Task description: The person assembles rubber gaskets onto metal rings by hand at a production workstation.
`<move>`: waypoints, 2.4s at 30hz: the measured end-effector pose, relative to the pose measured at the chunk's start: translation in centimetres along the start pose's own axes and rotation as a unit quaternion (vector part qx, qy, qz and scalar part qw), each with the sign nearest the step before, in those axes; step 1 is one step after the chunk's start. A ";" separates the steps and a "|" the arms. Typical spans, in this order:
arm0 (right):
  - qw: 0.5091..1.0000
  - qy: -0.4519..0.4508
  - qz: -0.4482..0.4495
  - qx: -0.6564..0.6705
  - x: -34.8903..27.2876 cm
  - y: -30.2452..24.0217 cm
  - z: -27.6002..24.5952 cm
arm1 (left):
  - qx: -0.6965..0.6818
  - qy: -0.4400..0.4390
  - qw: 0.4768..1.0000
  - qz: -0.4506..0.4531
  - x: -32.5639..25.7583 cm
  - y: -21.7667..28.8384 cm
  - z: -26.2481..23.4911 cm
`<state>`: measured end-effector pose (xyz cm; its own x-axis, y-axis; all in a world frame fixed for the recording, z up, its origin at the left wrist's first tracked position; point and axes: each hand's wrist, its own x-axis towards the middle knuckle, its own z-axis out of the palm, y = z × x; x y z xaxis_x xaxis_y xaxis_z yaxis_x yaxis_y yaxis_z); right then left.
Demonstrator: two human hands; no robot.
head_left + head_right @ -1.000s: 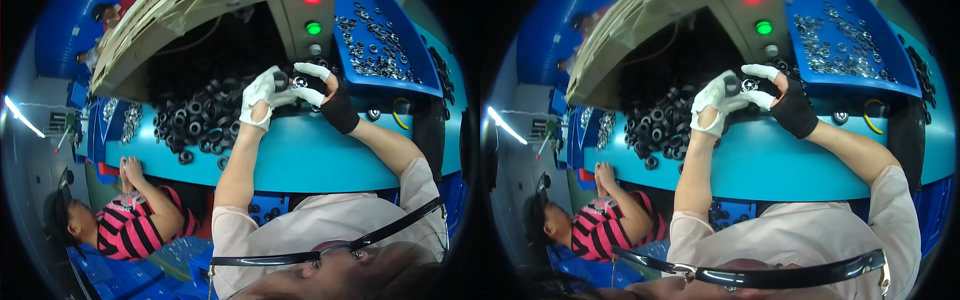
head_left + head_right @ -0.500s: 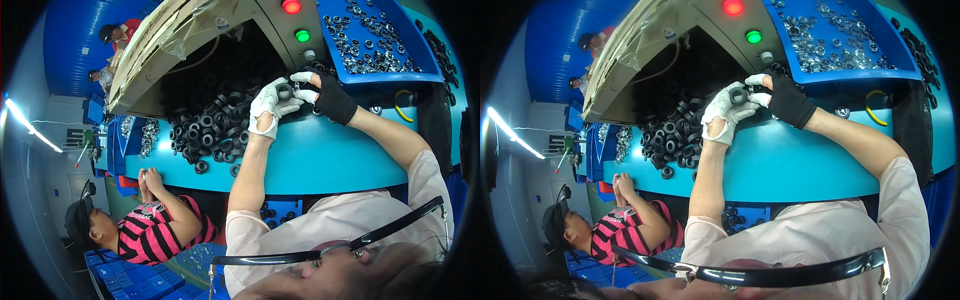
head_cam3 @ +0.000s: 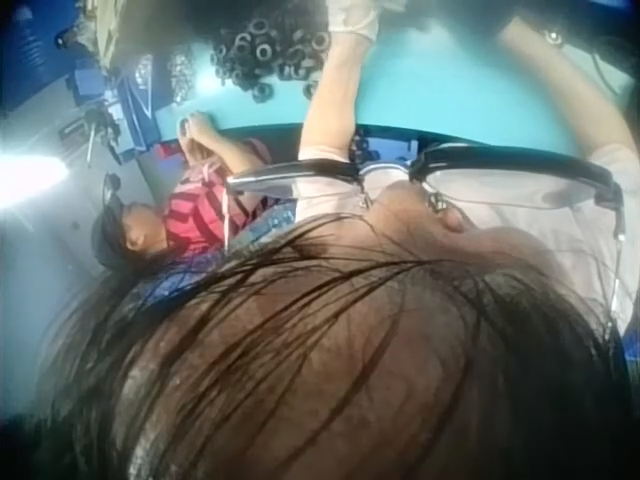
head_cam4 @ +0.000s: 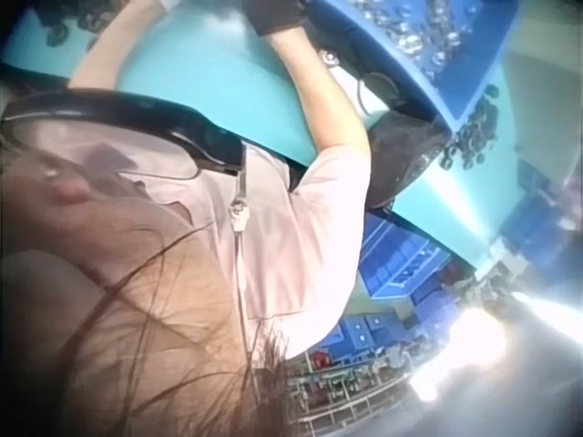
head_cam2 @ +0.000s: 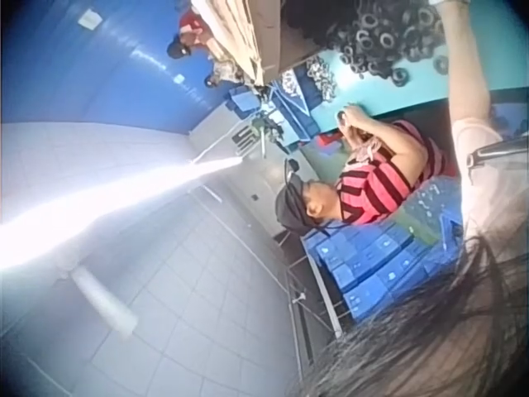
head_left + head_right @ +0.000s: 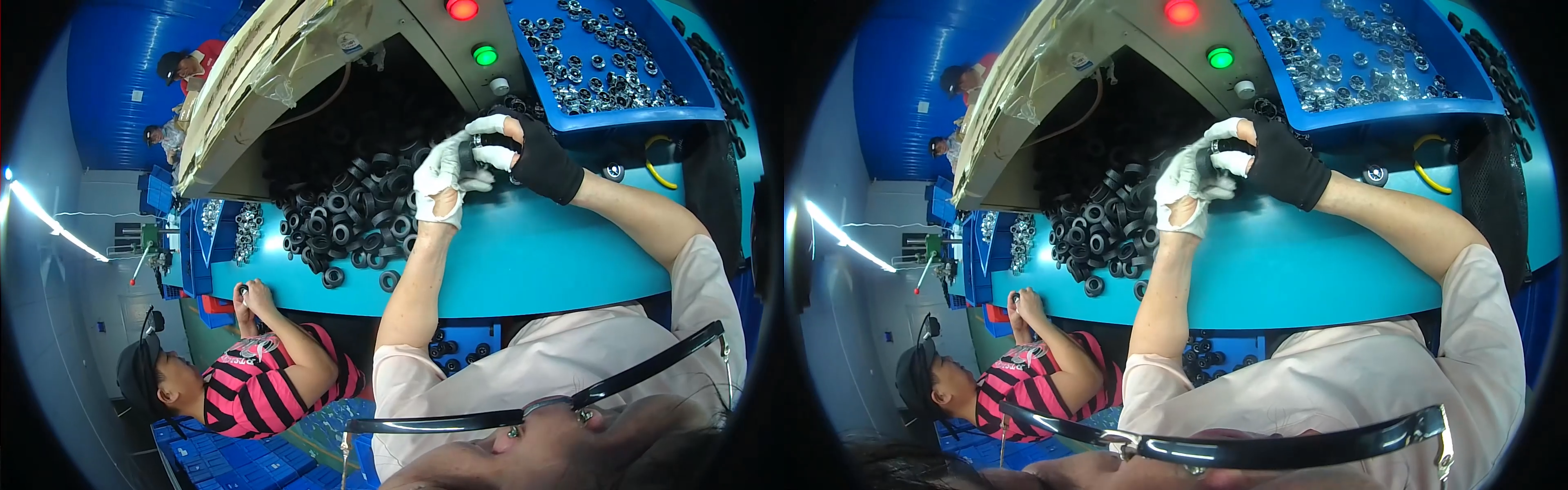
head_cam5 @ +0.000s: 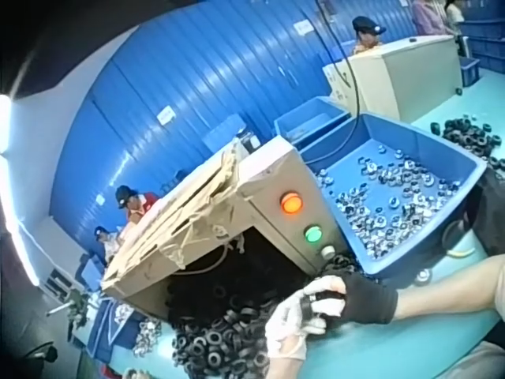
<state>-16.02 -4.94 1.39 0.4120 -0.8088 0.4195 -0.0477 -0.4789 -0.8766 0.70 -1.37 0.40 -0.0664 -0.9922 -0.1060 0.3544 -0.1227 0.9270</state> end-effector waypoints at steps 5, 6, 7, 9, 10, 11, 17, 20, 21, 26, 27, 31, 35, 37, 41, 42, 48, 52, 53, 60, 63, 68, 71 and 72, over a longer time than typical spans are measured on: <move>1.000 0.014 0.012 -0.014 0.2 0.3 -0.1 | -0.041 0.001 0.997 -0.066 0.2 -0.6 0.5; 0.999 0.023 0.025 0.018 0.2 0.0 -0.1 | -0.085 -0.011 0.994 -0.062 0.4 -0.6 0.1; 0.999 0.035 0.016 0.003 0.1 0.2 -0.1 | -0.129 -0.023 0.990 -0.059 0.4 -0.3 -0.2; 0.999 0.036 0.007 -0.012 -0.1 0.7 -0.2 | -0.163 -0.012 0.983 -0.081 0.7 0.1 -0.5; 0.999 0.028 0.018 -0.004 -0.1 0.6 -0.4 | -0.177 -0.013 0.980 -0.088 0.9 0.3 -0.6; 0.999 0.027 0.017 -0.002 0.0 0.7 -0.3 | -0.184 -0.020 0.979 -0.085 0.9 0.3 -0.8; 1.000 0.024 0.005 0.004 0.1 0.8 0.0 | -0.178 -0.026 0.983 -0.047 0.7 0.4 -1.1; 1.000 0.031 -0.005 -0.004 0.0 0.5 0.0 | -0.176 -0.029 0.983 -0.049 0.8 0.3 -1.2; 0.999 0.031 -0.016 -0.012 0.0 0.6 0.0 | -0.175 -0.030 0.983 -0.049 0.8 0.3 -1.2; 0.999 0.034 -0.028 -0.014 -0.1 0.7 0.0 | -0.164 -0.033 0.985 -0.047 0.7 0.4 -1.0; 0.998 0.040 -0.044 -0.025 0.0 0.8 0.1 | -0.165 -0.033 0.985 -0.048 0.7 0.4 -1.0; 0.998 0.036 -0.043 -0.018 0.2 0.8 0.0 | -0.158 -0.028 0.986 -0.043 0.8 0.3 -1.0; 0.996 0.038 -0.063 -0.052 -0.1 1.0 -0.1 | -0.164 0.018 0.984 -0.062 0.9 0.2 -0.7; 0.994 0.039 -0.070 -0.068 -0.1 0.9 -0.1 | -0.172 0.019 0.983 -0.057 0.9 0.3 -0.7; 0.992 0.050 -0.073 -0.088 -0.1 0.6 0.0 | -0.214 0.016 0.975 -0.065 0.8 0.3 -0.9; 0.992 0.050 -0.071 -0.088 -0.2 0.8 0.1 | -0.222 0.004 0.973 -0.065 0.8 0.2 -1.2; 0.992 0.057 -0.080 -0.083 -0.1 2.2 0.4 | -0.228 0.013 0.971 -0.067 1.0 -0.1 -1.4; 0.992 0.058 -0.073 -0.085 -0.2 1.7 0.4 | -0.235 0.006 0.970 -0.060 0.8 0.2 -1.3; 0.992 0.056 -0.073 -0.082 -0.1 1.8 0.3 | -0.235 0.005 0.970 -0.063 0.9 0.2 -1.3; 0.994 0.064 -0.066 -0.059 -0.1 2.0 0.3 | -0.169 0.013 0.983 -0.064 0.8 0.6 -0.9; 0.990 0.065 -0.089 -0.090 -0.3 2.0 0.3 | -0.166 0.015 0.984 -0.058 0.7 0.4 -0.6; 0.978 0.074 -0.143 -0.131 -0.3 1.5 0.9 | -0.125 0.025 0.991 -0.044 0.7 -0.2 -0.7; 0.969 0.062 -0.182 -0.155 -0.2 1.1 0.8 | -0.091 0.012 0.995 -0.033 0.6 -0.7 -0.7; 0.965 0.042 -0.195 -0.170 -0.1 1.0 0.8 | -0.075 -0.004 0.997 -0.023 0.5 -0.8 -0.7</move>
<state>-15.39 -5.04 0.22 0.3834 -0.5633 0.7319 -0.2052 -0.8246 -0.5272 1.01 -1.80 -0.68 -0.0941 -0.9851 -0.1439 0.4869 -0.1716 0.8565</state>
